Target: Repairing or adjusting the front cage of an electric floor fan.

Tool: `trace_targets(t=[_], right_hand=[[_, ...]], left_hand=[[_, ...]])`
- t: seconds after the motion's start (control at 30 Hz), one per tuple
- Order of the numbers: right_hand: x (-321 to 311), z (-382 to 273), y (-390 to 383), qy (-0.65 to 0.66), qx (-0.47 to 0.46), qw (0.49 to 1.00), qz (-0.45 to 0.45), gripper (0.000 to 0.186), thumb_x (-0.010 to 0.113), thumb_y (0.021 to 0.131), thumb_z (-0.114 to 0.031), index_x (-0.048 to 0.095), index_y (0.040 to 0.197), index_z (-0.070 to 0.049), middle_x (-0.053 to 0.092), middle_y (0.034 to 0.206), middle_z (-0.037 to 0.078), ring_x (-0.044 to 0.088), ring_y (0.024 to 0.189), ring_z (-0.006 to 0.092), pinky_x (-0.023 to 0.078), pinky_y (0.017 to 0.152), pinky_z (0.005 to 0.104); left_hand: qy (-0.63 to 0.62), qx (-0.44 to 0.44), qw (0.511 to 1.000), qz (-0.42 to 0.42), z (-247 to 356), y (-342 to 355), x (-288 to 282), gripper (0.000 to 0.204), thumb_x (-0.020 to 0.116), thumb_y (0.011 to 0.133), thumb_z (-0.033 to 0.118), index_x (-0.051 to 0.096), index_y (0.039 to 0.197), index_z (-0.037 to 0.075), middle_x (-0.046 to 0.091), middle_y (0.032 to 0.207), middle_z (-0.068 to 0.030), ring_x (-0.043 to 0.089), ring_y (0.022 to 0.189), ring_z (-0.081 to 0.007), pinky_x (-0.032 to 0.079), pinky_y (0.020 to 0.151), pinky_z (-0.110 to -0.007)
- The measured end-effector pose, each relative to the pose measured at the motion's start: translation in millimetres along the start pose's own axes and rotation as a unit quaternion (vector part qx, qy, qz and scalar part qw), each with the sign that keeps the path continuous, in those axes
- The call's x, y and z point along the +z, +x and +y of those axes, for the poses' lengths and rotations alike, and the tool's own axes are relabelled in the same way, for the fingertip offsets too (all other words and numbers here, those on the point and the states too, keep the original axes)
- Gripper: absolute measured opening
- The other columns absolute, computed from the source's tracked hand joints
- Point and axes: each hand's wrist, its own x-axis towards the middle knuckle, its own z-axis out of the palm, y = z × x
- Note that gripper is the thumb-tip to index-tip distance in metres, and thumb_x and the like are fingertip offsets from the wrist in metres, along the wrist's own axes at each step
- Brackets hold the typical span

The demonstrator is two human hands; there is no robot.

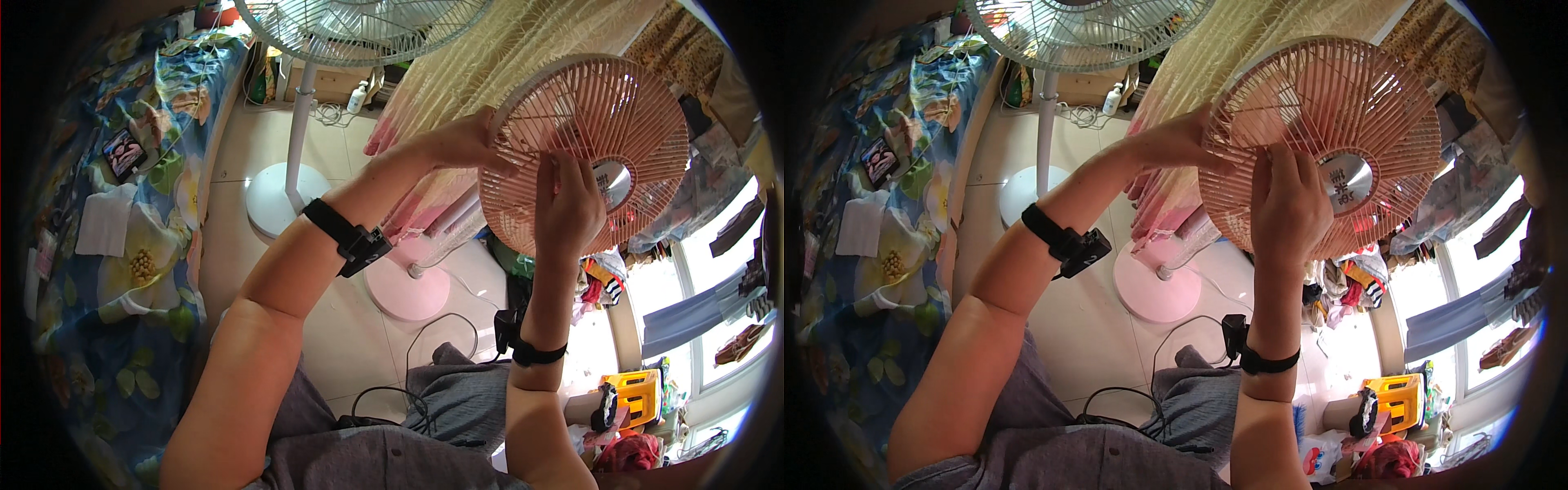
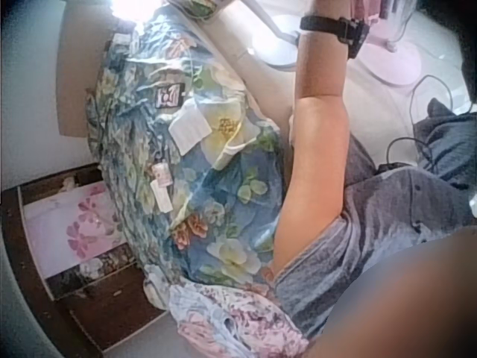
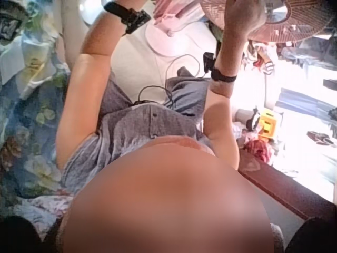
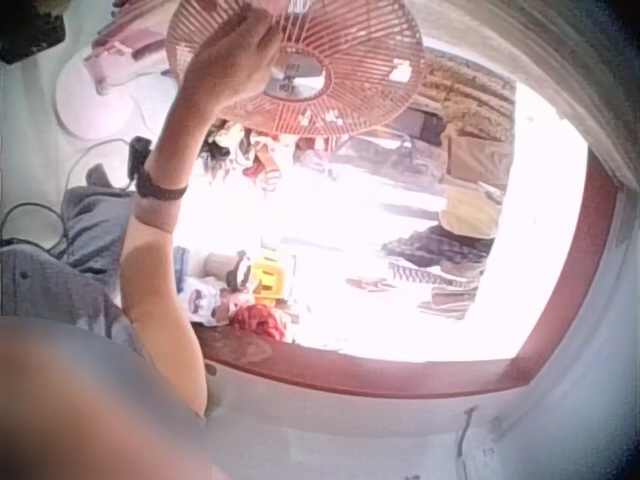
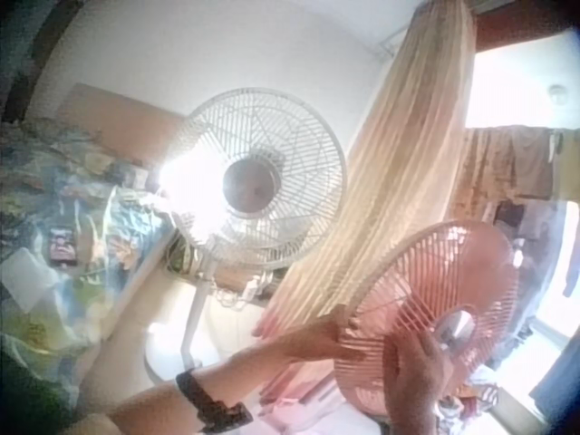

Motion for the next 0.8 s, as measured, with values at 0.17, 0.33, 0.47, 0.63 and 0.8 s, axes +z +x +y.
trace_targets(t=[0.17,0.33,0.47,0.63,0.8], right_hand=[[4,-6,-1,0.005,0.007,1.000,-0.011,0.006,0.065,0.086,-0.014,0.062,0.085,-0.009,0.058,0.076,0.006,0.061,0.064,0.0275,0.046,0.054,0.0389],[4,-8,5,0.040,0.033,0.999,-0.017,0.006,0.065,0.084,-0.012,0.062,0.082,-0.008,0.058,0.073,0.007,0.060,0.062,0.0278,0.045,0.053,0.0381],[3,-8,7,0.087,0.063,0.994,-0.024,0.006,0.067,0.083,-0.010,0.064,0.082,-0.006,0.059,0.071,0.008,0.060,0.060,0.0254,0.045,0.053,0.0356],[14,8,1,0.185,0.117,0.976,-0.010,0.004,0.067,0.084,-0.007,0.066,0.086,-0.004,0.062,0.074,0.007,0.061,0.060,0.0191,0.046,0.055,0.0314],[0,11,-1,0.222,0.124,0.966,0.037,0.002,0.067,0.084,-0.003,0.066,0.086,-0.002,0.063,0.074,0.006,0.061,0.061,0.0132,0.047,0.056,0.0264]], left_hand=[[-0.014,-0.001,1.000,-0.005,9,-2,-1,0.097,0.084,0.062,0.048,0.043,0.137,0.001,0.050,0.112,-0.0204,0.055,0.105,-0.0304,0.043,0.090,-0.037],[0.020,0.024,0.999,-0.012,8,-1,-2,0.103,0.083,0.063,0.048,0.037,0.142,0.003,0.049,0.114,-0.0233,0.054,0.107,-0.0343,0.043,0.092,-0.038],[0.040,0.013,0.999,-0.008,1,0,-4,0.102,0.084,0.062,0.049,0.038,0.139,-0.001,0.049,0.115,-0.0239,0.054,0.107,-0.0344,0.043,0.092,-0.038],[0.022,-0.026,0.999,-0.006,0,2,-3,0.102,0.085,0.060,0.050,0.041,0.131,-0.009,0.052,0.117,-0.0245,0.054,0.107,-0.0336,0.042,0.093,-0.038],[0.002,-0.011,1.000,-0.012,-3,2,-8,0.099,0.086,0.063,0.043,0.036,0.133,-0.007,0.052,0.123,-0.0199,0.049,0.116,-0.0279,0.037,0.100,-0.037]])
